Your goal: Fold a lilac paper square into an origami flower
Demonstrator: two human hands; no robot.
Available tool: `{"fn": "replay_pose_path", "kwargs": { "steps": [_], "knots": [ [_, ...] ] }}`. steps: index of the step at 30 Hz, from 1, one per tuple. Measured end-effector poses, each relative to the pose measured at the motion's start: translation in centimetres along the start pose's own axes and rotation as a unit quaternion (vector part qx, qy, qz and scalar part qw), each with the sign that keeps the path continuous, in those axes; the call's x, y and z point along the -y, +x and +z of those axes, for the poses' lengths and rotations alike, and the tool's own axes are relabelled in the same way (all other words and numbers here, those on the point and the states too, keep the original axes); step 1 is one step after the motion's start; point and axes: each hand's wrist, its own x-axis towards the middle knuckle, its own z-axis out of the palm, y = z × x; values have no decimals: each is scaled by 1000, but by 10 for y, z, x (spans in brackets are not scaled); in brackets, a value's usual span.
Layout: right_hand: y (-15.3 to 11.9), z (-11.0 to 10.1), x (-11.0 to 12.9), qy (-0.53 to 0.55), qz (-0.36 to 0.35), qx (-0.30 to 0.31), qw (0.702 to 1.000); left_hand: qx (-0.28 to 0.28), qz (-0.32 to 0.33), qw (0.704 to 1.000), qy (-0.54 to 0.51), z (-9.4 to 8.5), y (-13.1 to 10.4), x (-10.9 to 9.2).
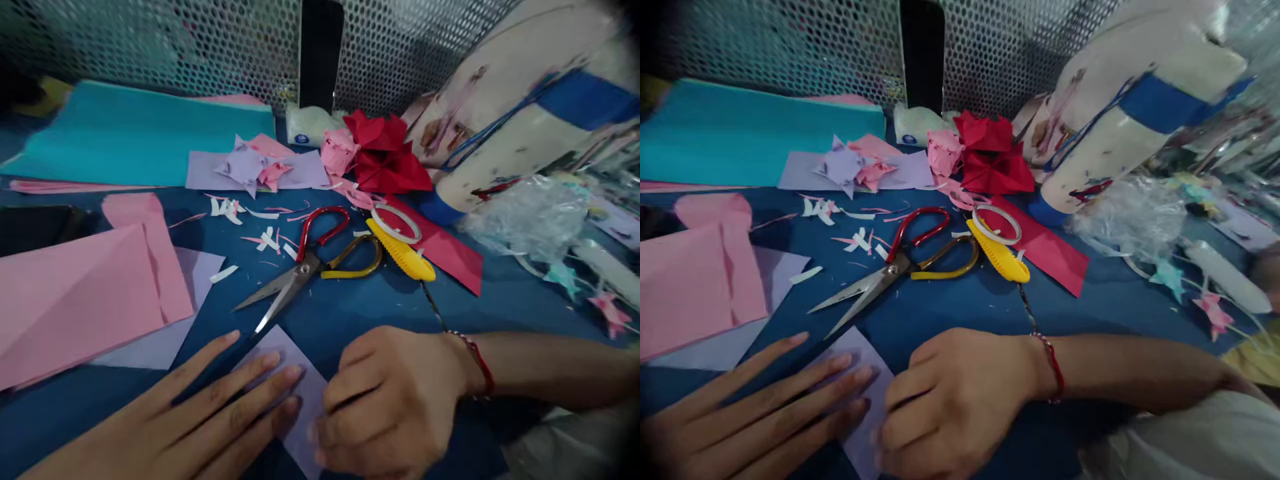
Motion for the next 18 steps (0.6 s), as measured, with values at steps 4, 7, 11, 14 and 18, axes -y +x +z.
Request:
{"fn": "replay_pose_path", "kwargs": {
  "steps": [4, 7, 11, 14, 18],
  "knots": [
    [2, 5, -4, -2, -9, -35, 999, 34, -16, 999, -22, -8, 2, 3],
    [4, 4, -5, -9, -25, -45, 999, 30, -60, 998, -16, -12, -3, 4],
    [8, 0, -6, -31, -41, -44, 998, 4, -110, 994, 20, -15, -9, 6],
    [11, -2, -6, -50, -49, -41, 997, 4, -108, 994, 15, -16, -8, 8],
    [12, -6, -4, -72, -55, -16, 996, -17, -92, 996, -6, -17, -1, 4]
  ]
}}
